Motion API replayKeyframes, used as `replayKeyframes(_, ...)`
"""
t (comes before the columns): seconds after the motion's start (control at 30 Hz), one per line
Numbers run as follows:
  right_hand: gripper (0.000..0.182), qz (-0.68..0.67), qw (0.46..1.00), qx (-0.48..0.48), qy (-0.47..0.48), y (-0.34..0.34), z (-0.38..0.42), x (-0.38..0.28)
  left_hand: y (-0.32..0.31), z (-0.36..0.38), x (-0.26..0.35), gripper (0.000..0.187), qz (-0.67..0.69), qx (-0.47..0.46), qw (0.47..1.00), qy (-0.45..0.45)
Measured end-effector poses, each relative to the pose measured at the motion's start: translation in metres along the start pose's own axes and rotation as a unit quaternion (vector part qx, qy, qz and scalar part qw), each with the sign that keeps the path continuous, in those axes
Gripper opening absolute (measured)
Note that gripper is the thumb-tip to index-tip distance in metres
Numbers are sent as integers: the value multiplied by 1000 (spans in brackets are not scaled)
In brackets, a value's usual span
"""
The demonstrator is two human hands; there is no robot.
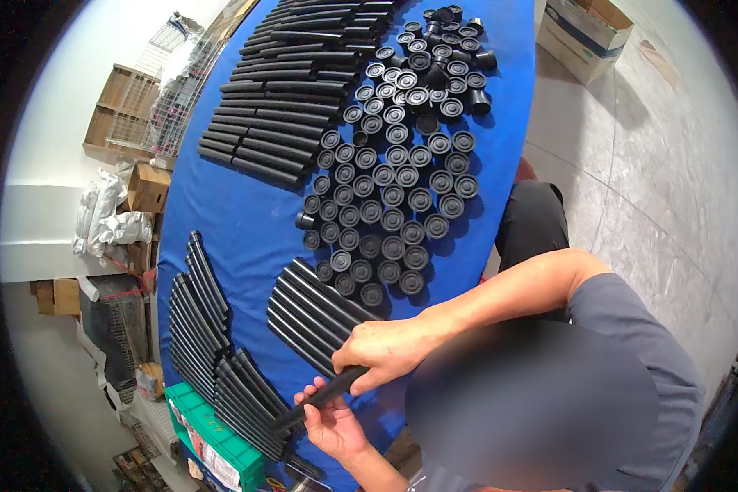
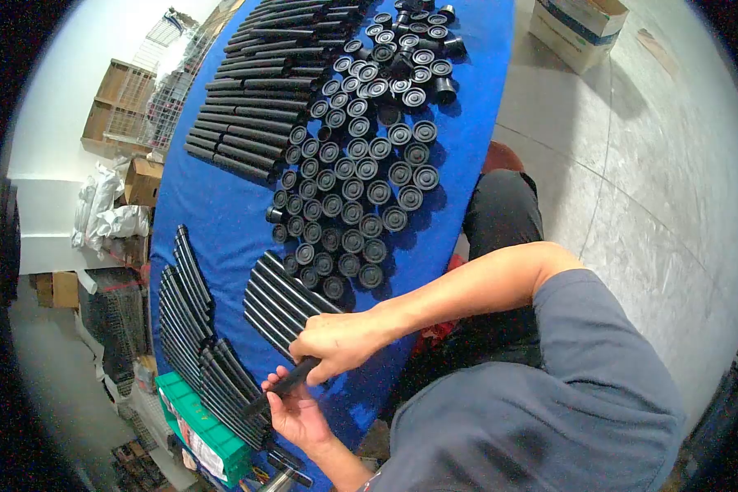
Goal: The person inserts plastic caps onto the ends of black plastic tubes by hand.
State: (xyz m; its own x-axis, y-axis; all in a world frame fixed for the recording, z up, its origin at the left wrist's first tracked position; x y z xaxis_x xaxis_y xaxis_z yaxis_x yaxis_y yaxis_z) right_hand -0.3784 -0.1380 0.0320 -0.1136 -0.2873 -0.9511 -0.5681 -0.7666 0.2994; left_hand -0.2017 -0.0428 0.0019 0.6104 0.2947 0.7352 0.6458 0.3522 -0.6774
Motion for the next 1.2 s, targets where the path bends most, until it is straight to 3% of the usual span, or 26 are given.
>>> replayKeyframes(0.1, 30, 141, 981, 104, 88, -7, 7, -9, -6, -2, 2, 20, -20, 13, 1000, -7)
replayKeyframes(0.2, 30, 113, 987, 86, 72, -7, 8, -8, 2, -4, 3, 22, -20, -26, 999, 6)
replayKeyframes(0.33, 31, -1, 999, -48, -27, -14, -6, 15, -8, 1, 5, 24, -49, -24, 998, -16)
replayKeyframes(0.37, 30, 27, 994, 74, 70, -5, 3, 3, -10, 2, 6, 24, -60, -13, 998, -25)
replayKeyframes(0.47, 27, 156, 976, 116, 95, -10, 8, -5, 3, 4, 6, 24, -81, 3, 997, -10)
replayKeyframes(0.5, 28, 124, 991, 46, 30, -8, 7, -5, 5, 4, 6, 24, -77, 4, 997, -14)
replayKeyframes(0.6, 35, -14, 993, -103, -49, -15, -5, 12, 6, 6, 7, 26, -68, 17, 997, -22)
replayKeyframes(0.63, 34, 6, 999, 3, 34, -12, -3, 7, 0, 7, 7, 25, -66, 29, 997, -28)
replayKeyframes(0.73, 29, 163, 968, 140, 129, -7, 12, -13, 6, 3, 9, 25, -69, 34, 997, -30)
replayKeyframes(0.77, 28, 156, 974, 125, 105, -6, 12, -13, 9, 3, 9, 25, -71, 32, 997, -27)
replayKeyframes(0.87, 31, 14, 997, -70, -24, -15, -4, 11, 6, 5, 9, 26, -58, -7, 998, -24)
replayKeyframes(0.9, 34, -7, 998, -60, -15, -14, -5, 12, 5, 6, 9, 26, -62, 5, 998, -26)
replayKeyframes(1.03, 35, 162, 965, 148, 144, -9, 11, -12, 5, 3, 9, 26, -72, 30, 997, -22)
replayKeyframes(1.13, 32, 53, 997, 34, 48, -5, 3, -3, 8, 5, 9, 27, -72, 17, 997, -17)
replayKeyframes(1.17, 32, 2, 993, -100, -66, -14, -4, 10, 7, 4, 8, 28, -70, 11, 997, -19)
replayKeyframes(1.2, 33, 28, 998, -40, -27, -7, -2, 6, 3, 4, 8, 28, -72, 17, 997, -24)
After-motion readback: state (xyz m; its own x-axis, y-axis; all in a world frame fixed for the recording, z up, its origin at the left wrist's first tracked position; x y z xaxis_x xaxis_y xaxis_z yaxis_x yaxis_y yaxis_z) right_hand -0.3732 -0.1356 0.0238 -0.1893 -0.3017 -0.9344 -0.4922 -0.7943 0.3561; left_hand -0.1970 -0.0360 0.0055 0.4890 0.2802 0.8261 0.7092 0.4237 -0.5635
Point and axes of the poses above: each hand's wrist, its own z-axis away from the middle knuckle, its own y-axis out of the back of the hand, x = y × z, the point moved 8 cm from there along -z, towards the middle knuckle, and after that the axes turned 15 degrees about -y, right-handed, at the moved point
